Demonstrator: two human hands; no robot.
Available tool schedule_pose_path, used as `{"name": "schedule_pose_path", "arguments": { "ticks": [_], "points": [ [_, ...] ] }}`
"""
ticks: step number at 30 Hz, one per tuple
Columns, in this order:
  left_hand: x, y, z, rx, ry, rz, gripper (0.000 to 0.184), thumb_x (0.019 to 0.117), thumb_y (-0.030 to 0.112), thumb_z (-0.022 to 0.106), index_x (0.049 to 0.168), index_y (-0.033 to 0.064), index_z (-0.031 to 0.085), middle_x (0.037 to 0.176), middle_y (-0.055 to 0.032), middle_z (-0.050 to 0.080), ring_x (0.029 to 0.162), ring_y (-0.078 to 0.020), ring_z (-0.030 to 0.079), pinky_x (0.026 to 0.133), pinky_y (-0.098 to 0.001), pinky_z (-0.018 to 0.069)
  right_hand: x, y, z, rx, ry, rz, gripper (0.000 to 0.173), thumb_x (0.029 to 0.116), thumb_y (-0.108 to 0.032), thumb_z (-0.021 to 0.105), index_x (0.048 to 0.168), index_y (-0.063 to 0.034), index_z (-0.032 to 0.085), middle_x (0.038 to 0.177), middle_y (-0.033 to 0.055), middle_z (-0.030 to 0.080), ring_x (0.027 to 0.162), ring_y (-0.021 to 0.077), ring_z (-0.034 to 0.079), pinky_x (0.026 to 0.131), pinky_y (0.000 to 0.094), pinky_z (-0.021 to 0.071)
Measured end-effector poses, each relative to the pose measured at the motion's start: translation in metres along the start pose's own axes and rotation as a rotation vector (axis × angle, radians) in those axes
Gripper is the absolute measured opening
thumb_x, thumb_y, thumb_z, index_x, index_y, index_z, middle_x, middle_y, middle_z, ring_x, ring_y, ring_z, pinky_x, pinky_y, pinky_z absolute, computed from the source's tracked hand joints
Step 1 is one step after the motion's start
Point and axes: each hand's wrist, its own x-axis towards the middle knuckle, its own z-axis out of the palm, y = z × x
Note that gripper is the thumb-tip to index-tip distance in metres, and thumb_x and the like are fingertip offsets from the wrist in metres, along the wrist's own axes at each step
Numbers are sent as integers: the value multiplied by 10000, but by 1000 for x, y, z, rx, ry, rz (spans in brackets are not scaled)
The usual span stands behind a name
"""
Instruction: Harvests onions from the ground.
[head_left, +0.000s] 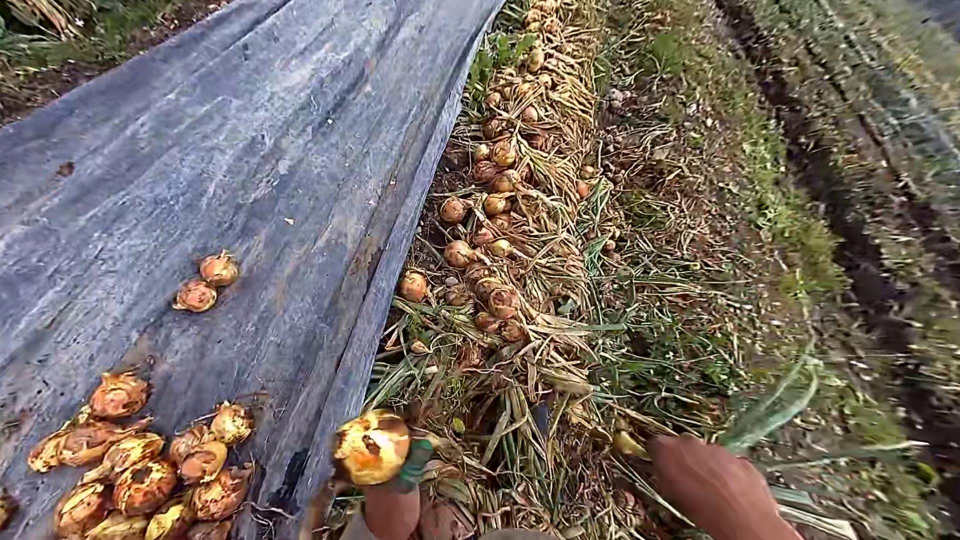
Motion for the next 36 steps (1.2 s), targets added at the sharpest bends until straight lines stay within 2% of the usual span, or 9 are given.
{"name": "schedule_pose_path", "arguments": {
  "ticks": [3,8,11,16,20,24,28,31,36],
  "points": [
    [44,-27,-16,-324,324,-298,524,1108,361,136,881,143,554,636,47,573,492,-65,538,472,-219,493,82,19,40,-41,-244,-1,441,899,-251,728,1203,62,663,1238,336,647,1168,544,616,908,736,485],
    [37,-58,23,-41,377,-706,324,1091,89,279,967,-4,564,625,-40,572,481,-98,544,458,-225,487,267,-51,29,655,159,-221,673,914,-362,783,1435,-6,550,1207,325,663,1141,532,627,970,729,464],
    [23,-66,41,32,226,-758,327,1059,43,312,1005,-45,622,647,-63,618,504,-114,573,480,-243,503,335,-111,29,931,173,-177,593,905,-381,789,1281,45,617,1155,342,659,1100,549,625,932,760,463],
    [25,-92,44,288,-43,-694,316,1015,83,326,967,5,628,651,14,623,525,-68,570,520,-237,509,283,-133,37,963,382,-287,396,1019,-342,652,952,46,700,855,281,669,843,495,656,769,736,479],
    [21,-131,43,354,-220,-640,336,1021,237,364,957,51,635,674,44,554,570,-70,533,564,-260,497,217,-125,99,1164,585,-659,404,984,-504,551,761,-178,633,641,-87,575,575,38,583,531,293,515],
    [-12,-129,43,214,-242,-328,454,1038,307,494,1144,-119,610,998,-17,669,917,56,608,871,-164,522,168,-115,121,1425,72,-1358,310,1041,-512,535,1000,-274,729,932,-188,705,911,-100,644,814,145,551],
    [-47,-124,24,212,-239,-42,544,1040,361,549,1278,-129,546,1162,-55,697,1084,36,630,991,-207,526,141,-111,122,1324,-167,-1546,337,990,-578,587,936,-274,722,851,-187,696,826,-107,642,723,135,547],
    [-74,-119,9,163,-137,-14,430,1023,318,586,1253,-44,612,1116,16,720,1047,35,650,977,-224,544,114,-103,122,1081,338,-1562,467,917,-572,711,709,-168,603,670,-46,615,644,17,607,560,205,500],
    [-124,-117,-2,298,22,51,545,933,258,687,1256,-159,549,1124,-85,713,1026,11,667,937,-206,556,66,-94,146,799,1249,-1352,311,956,-358,704,814,-132,546,770,46,614,716,151,627,633,272,529]
  ]
}}
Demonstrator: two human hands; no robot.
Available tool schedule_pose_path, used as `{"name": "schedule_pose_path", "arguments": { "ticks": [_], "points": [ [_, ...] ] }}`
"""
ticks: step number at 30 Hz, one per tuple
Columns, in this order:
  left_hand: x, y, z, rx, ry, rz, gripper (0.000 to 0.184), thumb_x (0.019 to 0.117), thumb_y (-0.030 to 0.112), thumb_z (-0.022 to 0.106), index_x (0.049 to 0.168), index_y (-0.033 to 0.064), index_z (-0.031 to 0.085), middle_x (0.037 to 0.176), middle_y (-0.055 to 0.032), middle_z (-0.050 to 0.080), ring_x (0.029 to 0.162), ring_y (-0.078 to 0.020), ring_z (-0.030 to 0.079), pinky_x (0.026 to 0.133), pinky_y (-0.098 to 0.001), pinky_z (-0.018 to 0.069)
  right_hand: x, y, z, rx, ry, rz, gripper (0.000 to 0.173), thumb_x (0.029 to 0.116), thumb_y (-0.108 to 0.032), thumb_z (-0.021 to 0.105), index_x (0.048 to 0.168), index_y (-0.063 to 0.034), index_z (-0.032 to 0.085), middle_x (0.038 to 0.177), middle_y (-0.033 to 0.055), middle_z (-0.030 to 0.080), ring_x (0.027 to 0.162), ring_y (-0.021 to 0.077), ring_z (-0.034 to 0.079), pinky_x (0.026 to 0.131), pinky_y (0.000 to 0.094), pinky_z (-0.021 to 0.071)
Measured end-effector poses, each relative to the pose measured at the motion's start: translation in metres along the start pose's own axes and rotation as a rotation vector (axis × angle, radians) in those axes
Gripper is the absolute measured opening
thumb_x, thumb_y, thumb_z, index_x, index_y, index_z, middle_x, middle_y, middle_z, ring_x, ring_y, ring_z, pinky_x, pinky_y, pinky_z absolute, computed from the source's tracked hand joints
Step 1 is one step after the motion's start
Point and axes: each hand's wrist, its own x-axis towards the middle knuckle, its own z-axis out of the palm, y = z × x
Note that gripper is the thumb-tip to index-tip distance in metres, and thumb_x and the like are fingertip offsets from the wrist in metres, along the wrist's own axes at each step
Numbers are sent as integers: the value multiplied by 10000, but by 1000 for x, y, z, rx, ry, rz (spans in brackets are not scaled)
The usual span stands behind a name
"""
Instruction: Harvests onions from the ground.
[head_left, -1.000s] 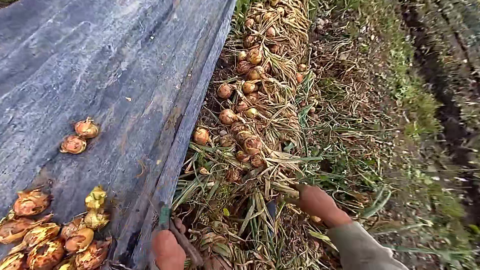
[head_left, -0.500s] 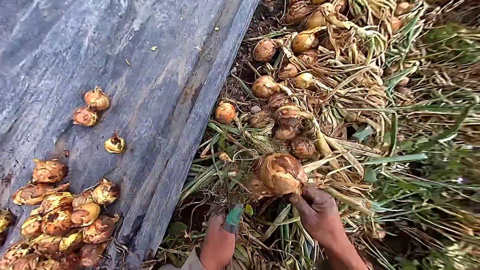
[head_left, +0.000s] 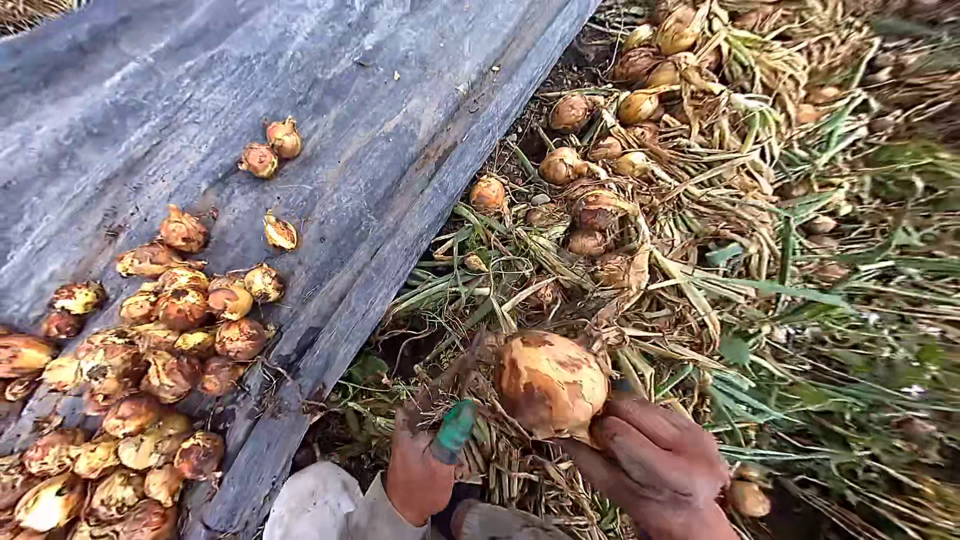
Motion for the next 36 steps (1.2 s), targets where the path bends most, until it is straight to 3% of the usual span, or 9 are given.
{"name": "schedule_pose_path", "arguments": {
  "ticks": [3,6,9,13,17,21,26,30,36],
  "points": [
    [-12,1,-2,-18,-193,-35,920,776,389,827,1401,-156,430,1286,-182,647,1173,-82,636,1026,-271,520,-17,-24,9,3,-101,9,197,1030,-359,579,1134,-201,632,1102,44,704,934,146,701,761,288,587],
    [-17,0,-7,-43,-350,-61,795,723,289,868,1331,-98,532,1194,-129,693,1084,-114,682,969,-332,572,-30,-51,28,-65,-249,47,221,944,-294,548,895,-135,692,869,75,741,602,222,677,455,385,529],
    [-23,-14,-35,218,-374,78,703,683,339,861,1190,-89,630,1057,-140,735,992,-114,705,904,-333,571,-24,-60,37,-240,-294,83,304,951,-270,493,760,-132,685,667,47,669,607,250,668,483,402,520],
    [-15,-35,-70,-261,-161,44,436,871,237,794,1261,95,660,1153,63,723,1092,2,653,982,-242,536,9,-14,40,-496,-521,436,93,907,-79,672,862,-56,750,808,154,723,831,423,712,650,580,566],
    [49,-12,-71,-523,255,-268,441,1094,340,300,934,53,594,664,-26,576,514,-100,553,490,-245,507,62,77,95,-416,-611,825,288,1009,-275,619,1016,-4,716,981,262,710,937,501,691,738,707,524],
    [62,-3,-69,-534,269,-544,409,1089,171,236,945,10,583,655,-48,558,502,-111,530,477,-240,489,95,149,197,-359,-792,903,483,978,-415,668,1212,7,660,1091,323,680,1041,537,661,792,730,516],
    [46,-5,-69,-259,99,-606,295,1007,94,342,978,8,623,691,-4,613,561,-81,578,538,-235,520,114,139,196,-108,-612,844,350,1032,-303,614,1091,30,705,993,282,698,964,470,680,839,682,518],
    [53,-11,-65,-127,-42,-458,315,1012,215,384,1042,26,634,768,49,582,650,-26,554,639,-218,516,98,56,143,633,-553,602,249,1010,-324,557,926,-115,664,639,-14,587,486,89,530,449,288,484],
    [50,-10,-57,-268,122,-230,217,1012,198,481,972,70,653,759,66,622,651,-10,582,631,-206,528,90,9,108,412,-495,128,293,968,-381,648,830,-125,693,1043,2,683,919,54,662,752,229,592]
  ]
}}
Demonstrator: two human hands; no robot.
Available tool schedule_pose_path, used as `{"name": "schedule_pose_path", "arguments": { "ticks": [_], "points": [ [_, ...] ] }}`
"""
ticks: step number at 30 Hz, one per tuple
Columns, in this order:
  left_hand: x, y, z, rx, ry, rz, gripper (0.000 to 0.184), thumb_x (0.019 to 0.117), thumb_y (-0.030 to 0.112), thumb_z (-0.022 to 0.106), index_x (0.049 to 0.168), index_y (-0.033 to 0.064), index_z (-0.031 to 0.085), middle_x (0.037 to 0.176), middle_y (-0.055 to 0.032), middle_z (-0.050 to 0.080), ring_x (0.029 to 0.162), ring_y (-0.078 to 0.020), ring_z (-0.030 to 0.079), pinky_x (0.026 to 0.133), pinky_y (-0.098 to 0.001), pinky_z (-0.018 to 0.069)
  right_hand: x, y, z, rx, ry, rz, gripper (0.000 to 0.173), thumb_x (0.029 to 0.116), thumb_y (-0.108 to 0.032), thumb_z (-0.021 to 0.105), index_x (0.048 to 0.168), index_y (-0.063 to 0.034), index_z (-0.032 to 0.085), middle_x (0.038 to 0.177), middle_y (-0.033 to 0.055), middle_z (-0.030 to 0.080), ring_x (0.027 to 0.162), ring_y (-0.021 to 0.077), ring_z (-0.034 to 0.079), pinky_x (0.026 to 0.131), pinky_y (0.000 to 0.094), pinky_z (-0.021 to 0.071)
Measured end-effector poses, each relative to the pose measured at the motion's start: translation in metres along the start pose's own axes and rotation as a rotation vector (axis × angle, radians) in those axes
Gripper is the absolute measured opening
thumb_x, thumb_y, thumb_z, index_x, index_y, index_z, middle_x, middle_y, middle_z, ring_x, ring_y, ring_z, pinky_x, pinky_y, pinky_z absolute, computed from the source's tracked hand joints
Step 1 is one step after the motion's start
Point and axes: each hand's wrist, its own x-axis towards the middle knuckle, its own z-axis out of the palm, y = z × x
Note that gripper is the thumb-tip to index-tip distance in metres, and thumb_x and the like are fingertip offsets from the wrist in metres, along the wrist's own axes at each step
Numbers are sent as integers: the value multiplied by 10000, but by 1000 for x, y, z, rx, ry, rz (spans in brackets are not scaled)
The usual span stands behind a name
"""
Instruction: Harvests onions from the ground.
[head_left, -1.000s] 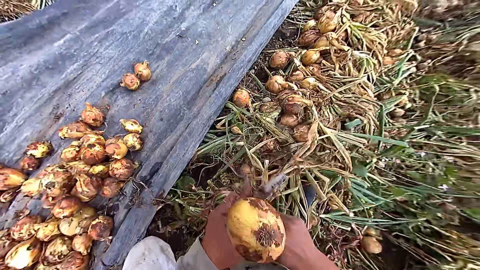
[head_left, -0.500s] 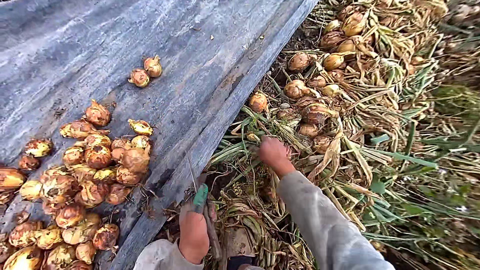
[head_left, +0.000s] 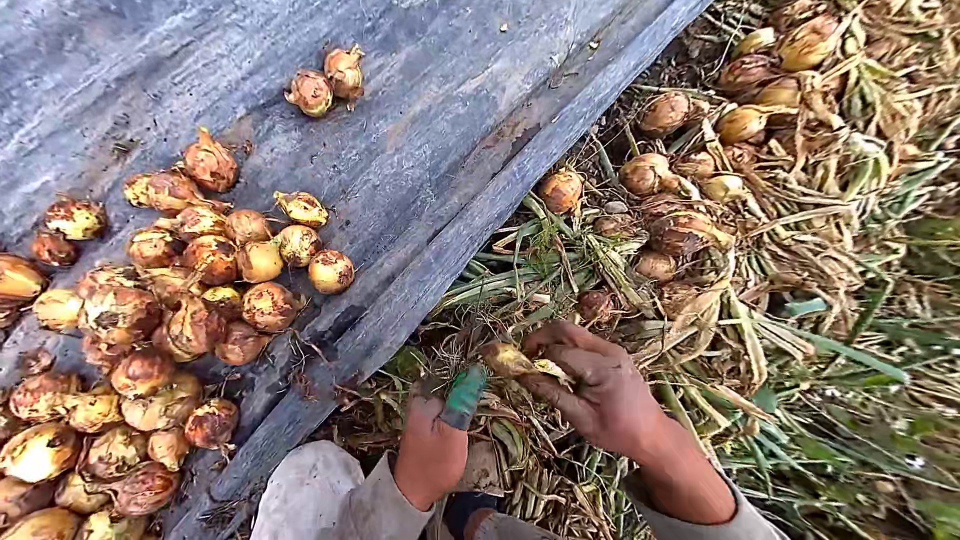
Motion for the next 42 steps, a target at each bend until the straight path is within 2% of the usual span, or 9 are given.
{"name": "schedule_pose_path", "arguments": {
  "ticks": [3,5,13,18,21,26,33,37,42],
  "points": [
    [-6,-4,-1,116,8,115,253,985,238,575,1049,4,645,879,43,675,794,32,634,766,-180,554,-8,-16,-1,-297,202,-95,174,964,-264,634,893,-106,627,1070,109,691,896,187,682,691,317,574],
    [-11,-5,-2,246,-101,214,564,989,440,605,1178,-91,615,1069,-54,699,1030,12,649,962,-219,542,-18,-27,8,-368,142,-174,122,1021,-229,537,961,-156,614,1047,83,714,859,216,695,629,346,570],
    [-10,-29,-11,470,-203,439,511,974,565,585,1023,69,698,916,16,741,897,4,701,821,-257,611,-46,-40,18,-514,72,-71,167,942,-116,528,844,-143,660,748,17,679,652,194,661,479,332,503],
    [26,-13,-43,209,-23,323,245,1021,446,569,1091,237,676,897,153,714,786,31,673,709,-196,592,-31,14,-7,-639,-43,592,102,928,-140,682,885,-58,725,754,166,691,708,416,701,552,613,528],
    [49,8,-49,-111,155,26,540,1095,368,138,1272,134,591,726,20,597,515,-80,535,469,-232,497,-3,105,-13,-410,-74,1063,498,989,-503,630,899,-19,702,851,243,684,861,467,678,716,694,508],
    [36,-1,-28,-130,158,-183,505,1107,325,204,1335,115,603,722,-24,562,506,-110,507,455,-249,475,42,189,23,-238,-138,1363,823,948,-739,496,1081,42,718,1212,318,662,1190,490,620,953,717,466],
    [22,-14,-19,-180,198,-305,478,1108,254,227,1222,42,641,691,-55,567,504,-114,516,466,-245,477,6,188,36,-79,-86,1254,535,1078,-416,475,1017,71,687,1062,317,669,1044,472,651,887,689,484],
    [26,-3,-20,-105,178,-263,310,1051,166,395,1031,17,666,693,-56,600,542,-112,564,517,-236,510,-30,126,40,-172,-118,1031,379,1054,-322,563,905,-8,712,848,216,681,857,409,677,777,653,517],
    [22,10,-26,72,-20,-227,290,1006,149,405,975,34,669,705,-42,643,584,-122,611,564,-261,545,-91,50,75,-427,355,478,357,943,-329,603,753,-51,721,702,90,697,661,241,697,606,469,564]
  ]
}}
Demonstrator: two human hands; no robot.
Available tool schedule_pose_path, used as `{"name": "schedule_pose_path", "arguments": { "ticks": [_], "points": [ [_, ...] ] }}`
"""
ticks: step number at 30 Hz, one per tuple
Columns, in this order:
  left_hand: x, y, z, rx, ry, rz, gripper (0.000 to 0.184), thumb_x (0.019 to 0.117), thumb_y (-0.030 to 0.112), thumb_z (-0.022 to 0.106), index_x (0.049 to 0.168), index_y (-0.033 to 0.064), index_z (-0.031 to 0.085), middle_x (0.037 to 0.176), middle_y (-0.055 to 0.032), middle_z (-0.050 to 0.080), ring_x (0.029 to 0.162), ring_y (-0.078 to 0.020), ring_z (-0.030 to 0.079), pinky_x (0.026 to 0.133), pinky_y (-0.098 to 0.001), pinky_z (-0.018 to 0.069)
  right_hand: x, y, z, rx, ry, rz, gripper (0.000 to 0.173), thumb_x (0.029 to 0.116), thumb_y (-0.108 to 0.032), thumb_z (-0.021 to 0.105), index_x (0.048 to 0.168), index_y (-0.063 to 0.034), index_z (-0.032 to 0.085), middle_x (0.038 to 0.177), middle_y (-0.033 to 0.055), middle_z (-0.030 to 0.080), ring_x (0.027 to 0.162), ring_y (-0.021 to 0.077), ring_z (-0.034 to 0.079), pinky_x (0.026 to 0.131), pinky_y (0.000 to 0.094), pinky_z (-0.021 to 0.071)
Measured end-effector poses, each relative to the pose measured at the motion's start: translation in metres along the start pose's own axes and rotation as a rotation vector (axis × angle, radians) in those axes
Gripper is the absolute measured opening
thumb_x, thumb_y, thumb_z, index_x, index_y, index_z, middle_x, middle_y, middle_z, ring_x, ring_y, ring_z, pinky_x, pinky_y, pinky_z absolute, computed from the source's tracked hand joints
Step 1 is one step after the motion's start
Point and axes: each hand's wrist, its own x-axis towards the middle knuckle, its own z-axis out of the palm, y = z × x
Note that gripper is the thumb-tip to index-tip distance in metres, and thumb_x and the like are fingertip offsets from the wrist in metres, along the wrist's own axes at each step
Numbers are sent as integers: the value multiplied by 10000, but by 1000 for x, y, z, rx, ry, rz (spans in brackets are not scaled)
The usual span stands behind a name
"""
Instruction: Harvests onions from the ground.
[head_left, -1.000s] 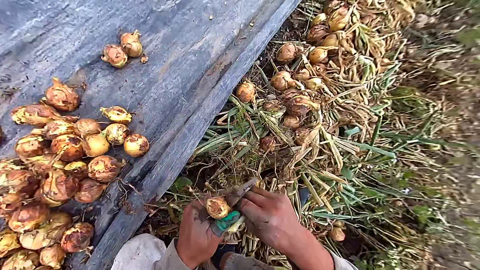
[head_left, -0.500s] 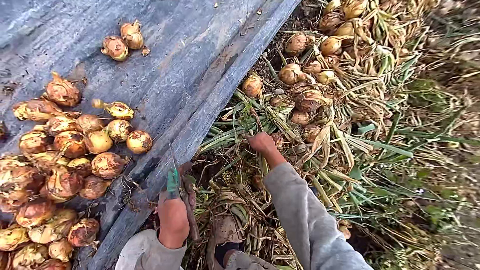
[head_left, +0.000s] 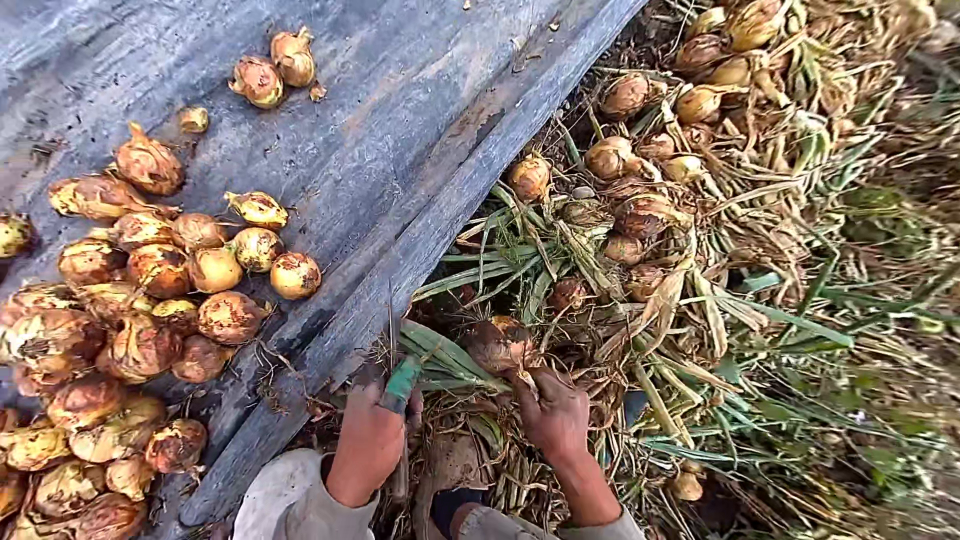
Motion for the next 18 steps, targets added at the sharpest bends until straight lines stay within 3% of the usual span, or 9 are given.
{"name": "schedule_pose_path", "arguments": {
  "ticks": [3,5,7,9,10,13,15,16,18],
  "points": [
    [-11,-1,5,160,-116,-49,305,1023,202,387,966,60,651,698,4,609,575,-99,576,557,-259,519,0,-15,-28,228,226,-124,329,974,-304,601,797,-49,709,883,88,740,909,143,709,832,306,585],
    [-20,0,11,267,-219,14,331,1033,307,433,1061,61,651,776,36,598,662,-47,572,651,-239,524,10,-27,-54,506,190,-164,306,1043,-408,561,960,-165,727,1038,-59,743,1072,16,674,952,236,563],
    [-33,1,16,236,-275,217,430,1044,364,484,1154,-24,633,938,26,642,831,27,590,808,-194,529,15,-37,-77,784,-12,-203,259,1065,-474,502,1150,-341,707,1099,-221,712,1055,-90,644,930,159,547],
    [-45,1,19,147,-262,433,448,1047,394,524,1171,-26,620,1036,56,686,982,91,612,918,-168,528,17,-39,-93,1023,-273,-222,276,1069,-500,468,1216,-395,678,1079,-268,691,989,-133,630,864,111,532],
    [-47,2,19,115,-264,507,399,1048,381,527,1195,21,618,1077,86,696,1041,94,616,960,-177,525,18,-39,-98,1092,-371,-221,284,1061,-509,479,1227,-396,680,1070,-270,692,966,-138,631,841,102,531],
    [-48,1,14,79,-301,568,292,1053,356,529,1222,138,623,1112,138,690,1061,76,623,970,-205,537,23,-44,-106,1103,-470,-276,272,942,-528,688,1149,-352,706,1038,-230,716,963,-103,660,832,128,565],
    [-50,-1,12,57,-255,528,298,1033,371,564,1209,140,631,1089,132,701,1029,62,642,941,-212,554,22,-51,-112,947,-359,-354,294,884,-552,756,943,-271,693,884,-158,708,857,-56,673,751,150,572],
    [-50,-3,13,46,-219,509,340,1024,377,584,1208,93,618,1067,102,704,1002,41,655,914,-224,568,19,-54,-117,827,-274,-417,363,891,-533,762,812,-209,619,773,-94,652,773,-10,646,690,178,547],
    [-50,-3,14,18,-158,474,337,1005,357,621,1184,72,628,1022,98,711,941,33,668,855,-218,582,14,-58,-127,493,-80,-586,453,959,-449,708,734,-135,470,672,12,532,684,101,586,651,246,507]
  ]
}}
